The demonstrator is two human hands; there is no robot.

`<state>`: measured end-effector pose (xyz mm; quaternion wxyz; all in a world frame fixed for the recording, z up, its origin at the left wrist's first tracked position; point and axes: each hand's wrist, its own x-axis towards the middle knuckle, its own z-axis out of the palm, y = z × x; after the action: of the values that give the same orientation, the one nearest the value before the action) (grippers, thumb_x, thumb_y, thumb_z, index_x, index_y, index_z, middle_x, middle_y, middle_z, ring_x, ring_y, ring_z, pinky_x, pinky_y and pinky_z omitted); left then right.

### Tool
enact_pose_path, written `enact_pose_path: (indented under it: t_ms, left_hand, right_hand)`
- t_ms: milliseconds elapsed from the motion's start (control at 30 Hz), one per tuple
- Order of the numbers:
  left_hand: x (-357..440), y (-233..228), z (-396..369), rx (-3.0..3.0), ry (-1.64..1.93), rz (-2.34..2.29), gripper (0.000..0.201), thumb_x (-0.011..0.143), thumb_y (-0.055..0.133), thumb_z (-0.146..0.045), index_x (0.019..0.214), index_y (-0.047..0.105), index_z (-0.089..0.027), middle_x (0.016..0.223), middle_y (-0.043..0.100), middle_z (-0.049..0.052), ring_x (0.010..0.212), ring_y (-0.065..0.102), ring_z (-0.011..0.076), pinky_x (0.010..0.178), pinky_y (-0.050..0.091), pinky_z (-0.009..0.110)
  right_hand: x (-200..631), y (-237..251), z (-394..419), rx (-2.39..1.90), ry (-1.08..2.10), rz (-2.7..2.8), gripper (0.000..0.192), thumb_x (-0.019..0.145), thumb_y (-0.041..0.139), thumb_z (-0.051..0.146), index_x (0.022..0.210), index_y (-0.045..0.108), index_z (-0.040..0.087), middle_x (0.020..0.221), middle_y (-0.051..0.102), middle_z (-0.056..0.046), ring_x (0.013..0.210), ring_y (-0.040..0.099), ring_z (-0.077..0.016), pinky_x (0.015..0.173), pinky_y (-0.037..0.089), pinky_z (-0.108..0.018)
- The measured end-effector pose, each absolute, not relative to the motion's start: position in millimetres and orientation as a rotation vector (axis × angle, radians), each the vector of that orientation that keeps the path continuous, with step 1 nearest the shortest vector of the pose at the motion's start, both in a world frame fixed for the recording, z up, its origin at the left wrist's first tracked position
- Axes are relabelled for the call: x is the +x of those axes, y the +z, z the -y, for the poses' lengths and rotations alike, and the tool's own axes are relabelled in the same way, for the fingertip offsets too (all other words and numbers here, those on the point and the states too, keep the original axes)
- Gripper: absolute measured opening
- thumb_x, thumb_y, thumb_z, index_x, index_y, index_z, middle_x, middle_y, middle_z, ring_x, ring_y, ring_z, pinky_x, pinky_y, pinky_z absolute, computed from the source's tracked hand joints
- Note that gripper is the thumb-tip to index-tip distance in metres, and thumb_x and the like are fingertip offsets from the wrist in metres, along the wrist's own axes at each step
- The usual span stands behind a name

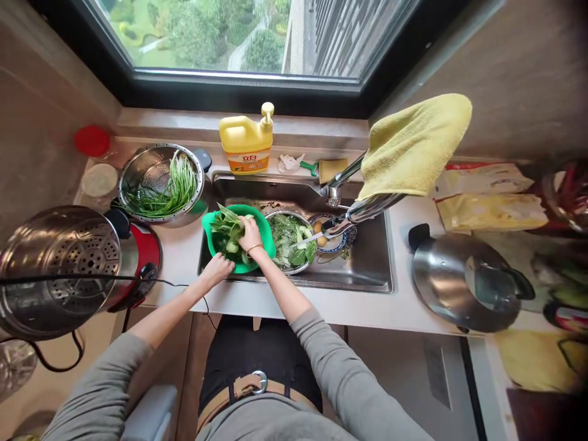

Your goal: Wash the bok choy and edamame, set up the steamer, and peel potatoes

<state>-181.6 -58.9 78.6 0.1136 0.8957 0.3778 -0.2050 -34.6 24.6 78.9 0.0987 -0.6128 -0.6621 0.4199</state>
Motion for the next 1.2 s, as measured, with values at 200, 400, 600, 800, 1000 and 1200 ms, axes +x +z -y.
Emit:
enact_pose_path:
  t_ms: [200,400,600,800,1000,1200]
  left_hand:
    - [-205.4,71.5,59.6,2.641,-0.677,-1.000,0.019,0.086,0.049,-0.005,0.088,0.066,-0.013,0.075,0.070,0.012,0.070,0.064,0.0209,0.066,0.036,0.033]
    - [-214.7,61.1,73.9,2.606,-0.641,-0.992,0.018,0.086,0.049,-0.006,0.088,0.065,-0.014,0.078,0.070,0.011,0.070,0.064,0.0207,0.067,0.036,0.032]
    - [-215.2,52.1,79.5,2.602,-0.646,-1.039,0.017,0.084,0.050,-0.005,0.090,0.064,-0.014,0.078,0.071,0.011,0.072,0.065,0.0228,0.066,0.036,0.033]
    - [-215.5,50.2,79.0,2.577,-0.692,-1.052,0.014,0.086,0.052,-0.008,0.087,0.064,-0.015,0.078,0.072,0.009,0.073,0.066,0.0219,0.066,0.037,0.033]
    - [-216.4,48.1,80.2,2.547,-0.602,-1.131,0.013,0.086,0.053,-0.008,0.083,0.063,-0.016,0.076,0.071,0.008,0.073,0.065,0.0193,0.067,0.038,0.032]
    - [-211.0,50.3,81.7,2.464,-0.590,-1.213,0.015,0.084,0.054,-0.007,0.079,0.065,-0.015,0.072,0.070,0.011,0.071,0.064,0.0198,0.067,0.037,0.032]
  right_hand:
    - [47.7,29.7,-11.5,-1.535,1.382,2.044,0.068,0.084,0.059,0.039,0.146,0.040,0.020,0.148,0.043,-0.011,0.137,0.039,-0.0268,0.115,0.029,-0.043]
    - [147.1,-15.4,-5.6,-2.150,0.972,1.745,0.081,0.078,0.067,0.044,0.144,0.037,0.007,0.152,0.030,-0.024,0.145,0.021,-0.0365,0.116,0.020,-0.049]
    - [114.0,-45.7,-37.4,-2.396,1.478,1.774,0.137,0.051,0.080,0.066,0.156,0.002,0.023,0.160,-0.008,-0.024,0.143,0.022,-0.0455,0.112,0.027,-0.056]
    - [83.6,-70.5,-38.3,-2.427,1.673,1.960,0.136,0.051,0.089,0.039,0.156,0.005,0.021,0.160,-0.009,-0.025,0.140,0.033,-0.0400,0.111,0.035,-0.048]
    - [86.6,-72.1,-19.9,-2.287,1.321,1.821,0.067,0.069,0.065,0.005,0.134,0.055,0.018,0.150,0.040,-0.020,0.114,0.061,-0.0314,0.099,0.047,-0.044]
    - [111.8,-18.2,-16.7,-2.115,1.151,1.793,0.049,0.068,0.059,0.006,0.117,0.060,0.009,0.120,0.065,-0.014,0.111,0.059,-0.0255,0.101,0.046,-0.040]
